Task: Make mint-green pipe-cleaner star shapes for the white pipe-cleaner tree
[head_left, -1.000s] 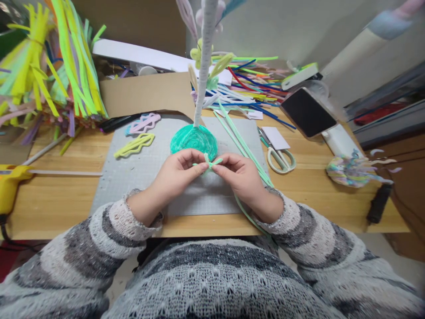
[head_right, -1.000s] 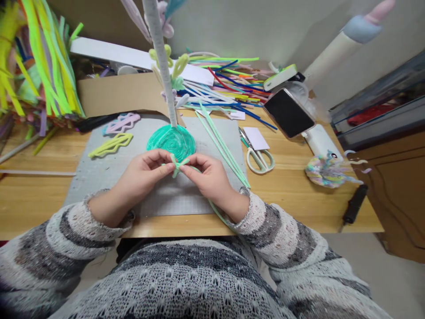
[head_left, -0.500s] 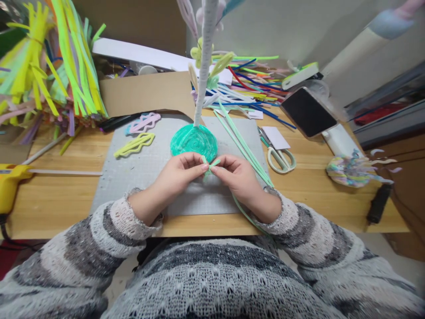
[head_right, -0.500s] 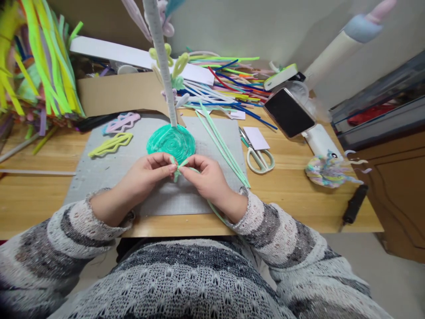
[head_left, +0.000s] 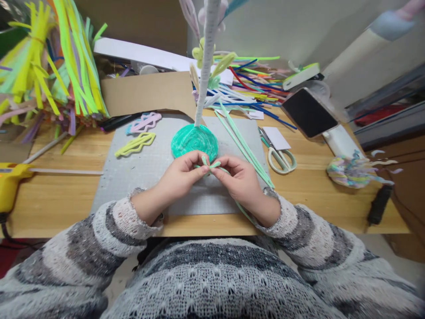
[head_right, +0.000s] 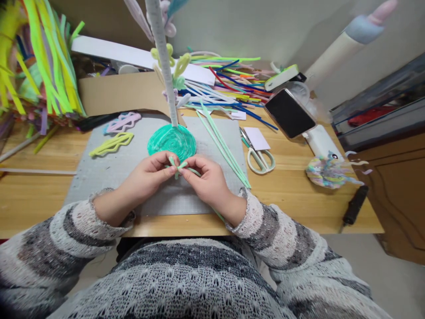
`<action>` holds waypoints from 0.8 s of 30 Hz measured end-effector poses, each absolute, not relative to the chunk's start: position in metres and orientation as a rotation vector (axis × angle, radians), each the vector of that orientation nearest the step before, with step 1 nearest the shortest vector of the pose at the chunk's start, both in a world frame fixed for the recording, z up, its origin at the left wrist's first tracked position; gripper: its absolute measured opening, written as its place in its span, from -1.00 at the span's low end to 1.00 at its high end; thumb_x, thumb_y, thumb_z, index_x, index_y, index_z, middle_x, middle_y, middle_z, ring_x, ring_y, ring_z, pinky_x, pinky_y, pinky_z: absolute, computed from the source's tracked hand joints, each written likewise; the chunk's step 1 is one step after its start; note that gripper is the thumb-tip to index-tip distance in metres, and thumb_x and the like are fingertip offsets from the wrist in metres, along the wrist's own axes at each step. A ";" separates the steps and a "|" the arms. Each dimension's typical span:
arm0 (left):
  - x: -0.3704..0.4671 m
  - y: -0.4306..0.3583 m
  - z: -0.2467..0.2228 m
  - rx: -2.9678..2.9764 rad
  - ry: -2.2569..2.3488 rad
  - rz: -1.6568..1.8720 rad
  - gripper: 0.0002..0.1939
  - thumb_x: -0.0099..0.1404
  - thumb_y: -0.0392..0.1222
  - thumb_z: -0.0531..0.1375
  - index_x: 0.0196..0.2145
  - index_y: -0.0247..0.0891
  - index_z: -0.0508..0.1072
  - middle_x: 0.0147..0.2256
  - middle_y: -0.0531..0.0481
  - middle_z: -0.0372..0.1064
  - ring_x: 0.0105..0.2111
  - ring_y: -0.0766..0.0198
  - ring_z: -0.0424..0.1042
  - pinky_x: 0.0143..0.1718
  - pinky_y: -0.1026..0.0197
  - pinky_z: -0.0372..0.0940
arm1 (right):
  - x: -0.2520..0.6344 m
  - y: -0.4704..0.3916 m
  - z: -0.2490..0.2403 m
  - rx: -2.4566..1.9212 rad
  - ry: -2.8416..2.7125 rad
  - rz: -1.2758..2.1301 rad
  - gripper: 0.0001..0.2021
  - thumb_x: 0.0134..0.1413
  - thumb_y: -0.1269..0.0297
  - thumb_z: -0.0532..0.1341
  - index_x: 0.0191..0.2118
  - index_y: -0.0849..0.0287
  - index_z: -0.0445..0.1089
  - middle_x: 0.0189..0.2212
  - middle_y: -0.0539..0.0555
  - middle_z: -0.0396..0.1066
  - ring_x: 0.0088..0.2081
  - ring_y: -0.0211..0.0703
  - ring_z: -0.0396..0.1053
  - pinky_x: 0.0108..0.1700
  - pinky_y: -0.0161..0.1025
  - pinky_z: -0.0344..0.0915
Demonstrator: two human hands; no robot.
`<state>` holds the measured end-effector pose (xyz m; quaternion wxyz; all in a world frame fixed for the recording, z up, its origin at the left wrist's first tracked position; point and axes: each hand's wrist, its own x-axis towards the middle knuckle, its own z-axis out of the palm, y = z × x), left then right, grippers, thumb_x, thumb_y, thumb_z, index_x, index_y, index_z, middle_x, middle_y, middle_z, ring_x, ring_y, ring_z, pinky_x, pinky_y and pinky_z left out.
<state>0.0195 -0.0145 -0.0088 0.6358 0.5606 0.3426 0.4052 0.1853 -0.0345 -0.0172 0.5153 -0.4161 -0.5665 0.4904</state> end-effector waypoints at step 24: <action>0.024 -0.016 -0.010 0.884 0.843 0.963 -0.80 0.04 -0.21 0.37 -0.39 -0.28 0.45 -0.45 0.08 0.41 -0.42 0.37 0.39 -0.25 0.24 0.29 | 0.183 -0.039 -0.015 -1.144 -1.385 1.141 -0.90 0.09 0.28 0.23 -0.40 0.18 0.40 -0.54 -0.05 0.34 -0.50 -0.31 0.26 -0.42 -0.30 0.23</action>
